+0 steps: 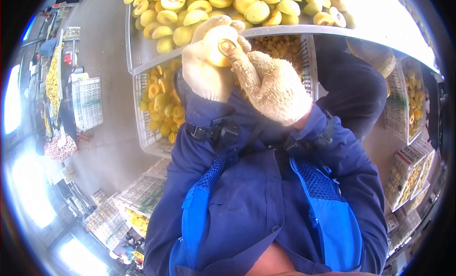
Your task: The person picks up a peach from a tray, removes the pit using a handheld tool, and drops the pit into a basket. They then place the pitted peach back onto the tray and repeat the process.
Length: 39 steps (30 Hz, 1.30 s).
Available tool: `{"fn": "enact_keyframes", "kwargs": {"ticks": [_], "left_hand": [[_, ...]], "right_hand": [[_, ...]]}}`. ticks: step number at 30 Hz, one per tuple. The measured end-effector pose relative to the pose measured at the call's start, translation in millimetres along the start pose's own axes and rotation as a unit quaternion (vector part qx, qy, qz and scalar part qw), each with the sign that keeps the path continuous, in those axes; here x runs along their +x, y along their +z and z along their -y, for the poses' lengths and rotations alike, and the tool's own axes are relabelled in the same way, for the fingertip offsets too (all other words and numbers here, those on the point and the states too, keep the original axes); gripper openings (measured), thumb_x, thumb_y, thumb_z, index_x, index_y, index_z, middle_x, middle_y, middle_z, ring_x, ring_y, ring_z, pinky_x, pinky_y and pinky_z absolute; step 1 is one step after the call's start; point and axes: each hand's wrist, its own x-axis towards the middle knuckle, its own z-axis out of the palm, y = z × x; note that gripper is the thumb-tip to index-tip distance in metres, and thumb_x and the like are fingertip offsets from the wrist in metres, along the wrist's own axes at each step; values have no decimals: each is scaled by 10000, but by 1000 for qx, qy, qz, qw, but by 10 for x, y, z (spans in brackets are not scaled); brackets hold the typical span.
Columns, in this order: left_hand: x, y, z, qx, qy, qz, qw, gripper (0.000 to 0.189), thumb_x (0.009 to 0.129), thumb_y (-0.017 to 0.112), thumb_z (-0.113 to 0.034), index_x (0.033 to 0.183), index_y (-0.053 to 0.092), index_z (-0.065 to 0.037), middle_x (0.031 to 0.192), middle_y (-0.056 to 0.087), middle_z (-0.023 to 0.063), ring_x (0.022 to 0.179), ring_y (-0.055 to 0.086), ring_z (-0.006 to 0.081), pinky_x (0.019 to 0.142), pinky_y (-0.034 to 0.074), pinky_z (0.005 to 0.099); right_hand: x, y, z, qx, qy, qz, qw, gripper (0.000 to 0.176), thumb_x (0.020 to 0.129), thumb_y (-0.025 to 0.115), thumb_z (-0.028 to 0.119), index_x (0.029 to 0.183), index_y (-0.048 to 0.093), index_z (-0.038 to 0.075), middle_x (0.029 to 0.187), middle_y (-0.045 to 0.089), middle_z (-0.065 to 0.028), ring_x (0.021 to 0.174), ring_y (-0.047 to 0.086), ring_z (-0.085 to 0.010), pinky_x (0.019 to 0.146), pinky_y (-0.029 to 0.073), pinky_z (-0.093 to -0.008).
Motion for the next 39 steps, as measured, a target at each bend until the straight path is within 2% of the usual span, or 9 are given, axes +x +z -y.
{"fn": "enact_keyframes", "kwargs": {"ticks": [6, 9, 12, 21, 26, 30, 34, 37, 39], "left_hand": [[-5, -8, -4, -85, -34, 12, 996, 287, 1028, 587, -85, 1233, 637, 109, 1057, 713, 223, 817, 731, 289, 723, 585, 360], [28, 48, -31, 73, -63, -24, 995, 511, 966, 520, -299, 1251, 680, 94, 1107, 750, 317, 962, 737, 349, 881, 624, 436], [45, -49, 97, -148, -78, -2, 986, 528, 1004, 511, -334, 1269, 674, 93, 1115, 753, 303, 996, 737, 340, 888, 622, 418], [113, -159, 72, 208, 17, 82, 975, 555, 995, 492, -342, 1328, 652, 73, 1176, 742, 283, 1032, 743, 358, 934, 612, 419], [238, -233, -198, 46, -209, 96, 972, 614, 1055, 537, -383, 1511, 524, 28, 1237, 731, 267, 1098, 743, 329, 1003, 598, 425], [133, -147, 8, 211, 116, 60, 969, 363, 1075, 599, -316, 1245, 697, -10, 1186, 748, 213, 1118, 720, 284, 934, 589, 414], [352, -323, 14, 507, 398, 132, 753, 234, 1130, 568, -177, 1088, 716, 0, 1030, 768, 165, 898, 745, 222, 758, 604, 385], [376, -275, -211, 366, 157, 180, 899, 333, 1164, 512, -220, 1018, 697, 15, 1019, 767, 190, 843, 750, 259, 751, 602, 389], [336, -111, -199, 52, -177, 32, 982, 406, 1175, 492, -271, 993, 692, 31, 1017, 762, 195, 812, 753, 274, 749, 602, 393]], "right_hand": [[84, -212, -72, -105, -10, 62, 993, 276, 1094, 603, 303, 1312, 730, 191, 865, 734, -117, 732, 737, -353, 619, 582, -500], [159, -277, -141, -86, 2, 81, 993, 280, 1115, 569, 351, 1250, 735, 169, 839, 746, -125, 721, 733, -376, 626, 583, -513], [190, -226, -237, -81, 0, 80, 993, 281, 1119, 563, 357, 1193, 740, 152, 822, 745, -126, 729, 737, -377, 627, 585, -505], [268, -343, -210, -112, -10, 114, 987, 292, 1090, 591, 352, 1007, 761, 128, 792, 747, -119, 723, 745, -370, 637, 587, -516], [192, -232, -420, 55, 13, 113, 992, 246, 1063, 618, 272, 1158, 737, 79, 866, 741, -156, 770, 740, -395, 679, 588, -521], [189, -4, -329, 197, -24, 43, 979, 440, 1008, 645, 151, 1420, 617, -2, 916, 729, -198, 799, 731, -393, 684, 581, -501], [170, -52, -124, 362, 185, 187, 894, 428, 1014, 620, 168, 1391, 563, -25, 857, 676, -159, 721, 677, -312, 612, 546, -419], [176, -41, -84, 472, 331, 172, 799, 431, 1113, 575, 422, 1026, 666, 9, 677, 575, -46, 540, 546, -184, 510, 451, -352], [191, -52, -63, 494, 365, 159, 773, 649, 1140, 537, 588, 817, 670, 41, 589, 508, 12, 459, 454, -109, 459, 377, -314]]}}
